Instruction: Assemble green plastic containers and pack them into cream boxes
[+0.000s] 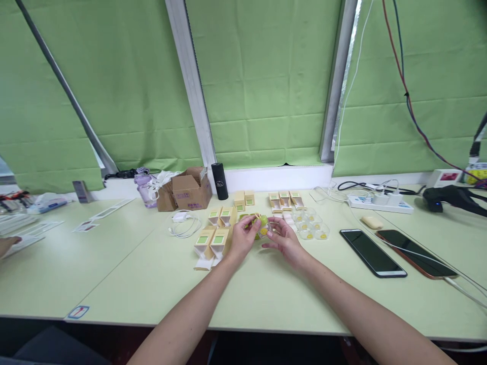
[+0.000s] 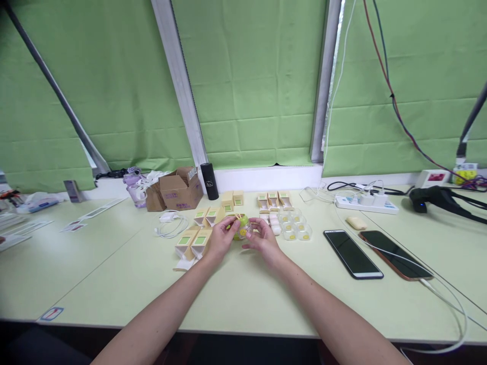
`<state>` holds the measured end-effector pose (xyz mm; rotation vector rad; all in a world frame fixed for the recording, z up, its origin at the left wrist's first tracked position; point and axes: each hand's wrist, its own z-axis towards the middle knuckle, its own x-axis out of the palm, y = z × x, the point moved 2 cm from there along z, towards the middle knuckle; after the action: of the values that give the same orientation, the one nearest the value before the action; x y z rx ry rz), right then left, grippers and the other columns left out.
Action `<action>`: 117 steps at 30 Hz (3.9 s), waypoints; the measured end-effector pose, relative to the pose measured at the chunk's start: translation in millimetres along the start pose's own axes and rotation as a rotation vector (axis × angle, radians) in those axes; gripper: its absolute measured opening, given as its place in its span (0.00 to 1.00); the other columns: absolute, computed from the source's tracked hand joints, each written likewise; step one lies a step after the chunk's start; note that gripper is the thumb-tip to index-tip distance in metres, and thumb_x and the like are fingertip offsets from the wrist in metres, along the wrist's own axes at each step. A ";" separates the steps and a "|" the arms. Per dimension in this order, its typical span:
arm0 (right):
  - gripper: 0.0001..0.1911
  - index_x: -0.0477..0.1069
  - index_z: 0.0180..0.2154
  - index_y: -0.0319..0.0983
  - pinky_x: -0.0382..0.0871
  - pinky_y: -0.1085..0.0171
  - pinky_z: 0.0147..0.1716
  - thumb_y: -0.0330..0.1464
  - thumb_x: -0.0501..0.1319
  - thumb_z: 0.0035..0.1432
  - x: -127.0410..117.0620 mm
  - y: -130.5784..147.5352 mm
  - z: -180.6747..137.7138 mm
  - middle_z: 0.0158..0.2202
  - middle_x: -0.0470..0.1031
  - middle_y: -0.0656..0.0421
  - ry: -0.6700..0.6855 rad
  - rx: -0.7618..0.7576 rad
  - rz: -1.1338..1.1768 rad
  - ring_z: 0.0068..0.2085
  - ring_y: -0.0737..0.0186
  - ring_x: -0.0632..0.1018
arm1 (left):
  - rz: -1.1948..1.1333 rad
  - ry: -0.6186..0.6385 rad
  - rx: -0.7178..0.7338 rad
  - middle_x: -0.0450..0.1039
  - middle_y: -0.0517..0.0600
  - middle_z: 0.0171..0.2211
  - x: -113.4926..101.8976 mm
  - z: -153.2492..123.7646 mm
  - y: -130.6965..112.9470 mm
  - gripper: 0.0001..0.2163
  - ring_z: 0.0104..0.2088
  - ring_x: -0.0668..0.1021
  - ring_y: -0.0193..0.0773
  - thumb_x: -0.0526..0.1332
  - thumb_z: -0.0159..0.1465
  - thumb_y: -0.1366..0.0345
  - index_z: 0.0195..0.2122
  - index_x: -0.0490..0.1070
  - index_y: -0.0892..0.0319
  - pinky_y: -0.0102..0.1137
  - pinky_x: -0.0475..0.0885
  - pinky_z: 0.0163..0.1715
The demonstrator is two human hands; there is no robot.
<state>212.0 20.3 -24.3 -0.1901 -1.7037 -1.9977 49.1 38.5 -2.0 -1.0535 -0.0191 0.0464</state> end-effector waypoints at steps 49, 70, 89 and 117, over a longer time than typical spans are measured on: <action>0.25 0.66 0.53 0.48 0.80 0.55 0.42 0.46 0.72 0.60 -0.3 -0.9 5.4 0.41 0.75 0.60 0.006 -0.271 -0.198 0.44 0.55 0.80 | 0.040 0.231 0.059 0.73 0.56 0.54 -0.6 -11.2 -5.7 0.21 0.52 0.75 0.46 0.70 0.65 0.56 0.57 0.73 0.54 0.36 0.74 0.49; 0.23 0.73 0.50 0.46 0.79 0.54 0.47 0.41 0.76 0.55 -5.8 2.8 10.8 0.39 0.85 0.59 -0.010 -0.115 0.237 0.40 0.54 0.85 | 0.177 0.168 0.158 0.76 0.57 0.55 2.9 -14.6 -6.9 0.18 0.53 0.78 0.46 0.66 0.69 0.60 0.58 0.72 0.54 0.39 0.77 0.49; 0.23 0.72 0.48 0.46 0.82 0.46 0.42 0.45 0.75 0.55 -21.6 -9.1 19.1 0.41 0.85 0.56 -0.081 -0.090 0.167 0.40 0.48 0.87 | 0.134 0.155 0.096 0.79 0.56 0.51 4.4 -13.5 -7.0 0.14 0.51 0.79 0.44 0.64 0.70 0.60 0.55 0.73 0.56 0.36 0.77 0.48; 0.28 0.71 0.56 0.46 0.74 0.49 0.52 0.32 0.73 0.55 -1.0 6.0 -2.3 0.56 0.78 0.51 -0.190 -0.522 -0.550 0.56 0.47 0.78 | -0.117 0.216 -0.044 0.74 0.58 0.58 6.4 -11.0 -2.7 0.29 0.59 0.76 0.49 0.76 0.57 0.66 0.60 0.71 0.54 0.40 0.77 0.54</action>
<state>216.1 17.8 -19.9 -0.0925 -1.4005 -2.8995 55.9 27.9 -5.1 -1.0947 0.1146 -0.1744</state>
